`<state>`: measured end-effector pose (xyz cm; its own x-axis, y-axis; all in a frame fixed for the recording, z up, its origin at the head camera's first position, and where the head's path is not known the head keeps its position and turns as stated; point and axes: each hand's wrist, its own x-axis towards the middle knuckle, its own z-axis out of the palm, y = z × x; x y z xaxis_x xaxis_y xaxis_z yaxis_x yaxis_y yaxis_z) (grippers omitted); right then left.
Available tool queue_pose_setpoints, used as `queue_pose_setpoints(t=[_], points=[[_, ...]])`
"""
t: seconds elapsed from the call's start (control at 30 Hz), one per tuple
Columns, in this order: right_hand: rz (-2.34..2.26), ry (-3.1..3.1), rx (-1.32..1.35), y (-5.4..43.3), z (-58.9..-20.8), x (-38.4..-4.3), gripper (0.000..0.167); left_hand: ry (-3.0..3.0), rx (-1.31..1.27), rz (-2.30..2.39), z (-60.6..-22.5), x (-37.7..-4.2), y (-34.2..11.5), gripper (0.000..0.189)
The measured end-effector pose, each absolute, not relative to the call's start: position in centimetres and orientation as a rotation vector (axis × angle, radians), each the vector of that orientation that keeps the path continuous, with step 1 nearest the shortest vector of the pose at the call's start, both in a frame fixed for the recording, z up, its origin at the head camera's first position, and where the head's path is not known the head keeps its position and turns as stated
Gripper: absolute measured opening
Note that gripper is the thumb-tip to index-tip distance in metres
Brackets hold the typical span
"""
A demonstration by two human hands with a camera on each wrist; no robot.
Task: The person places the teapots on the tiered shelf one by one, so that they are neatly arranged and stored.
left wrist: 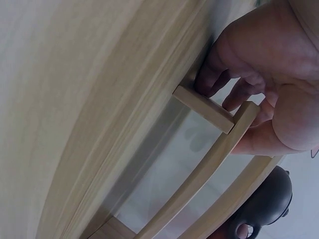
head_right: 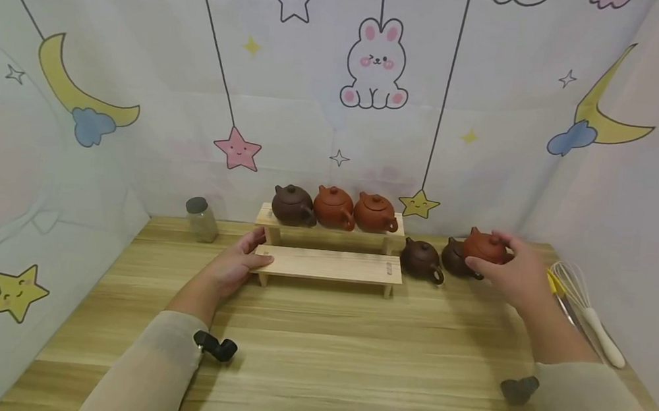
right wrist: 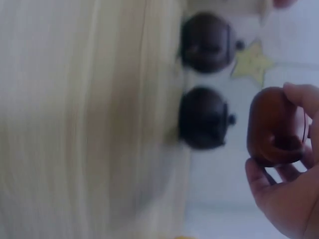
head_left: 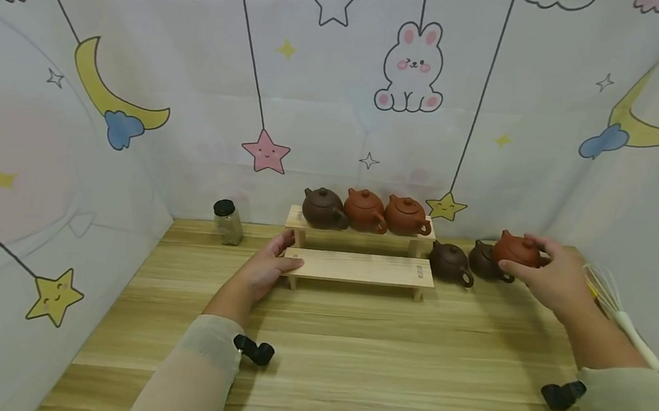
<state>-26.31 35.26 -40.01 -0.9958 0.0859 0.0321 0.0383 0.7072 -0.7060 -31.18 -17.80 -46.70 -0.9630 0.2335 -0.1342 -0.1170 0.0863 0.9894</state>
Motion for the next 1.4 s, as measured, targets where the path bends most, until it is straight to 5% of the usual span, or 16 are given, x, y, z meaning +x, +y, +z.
queue_pose_setpoints(t=[0.63,1.4], points=[[1.418,-2.824,0.321,23.2,-39.6,-23.8,0.089,2.115,0.132,1.945,-46.5,-31.1,-17.8,0.086],[1.646,-2.799,0.426,9.4,-40.9,-26.4,0.081,2.016,0.163,2.017,-46.9,-31.4,-18.3,0.085]])
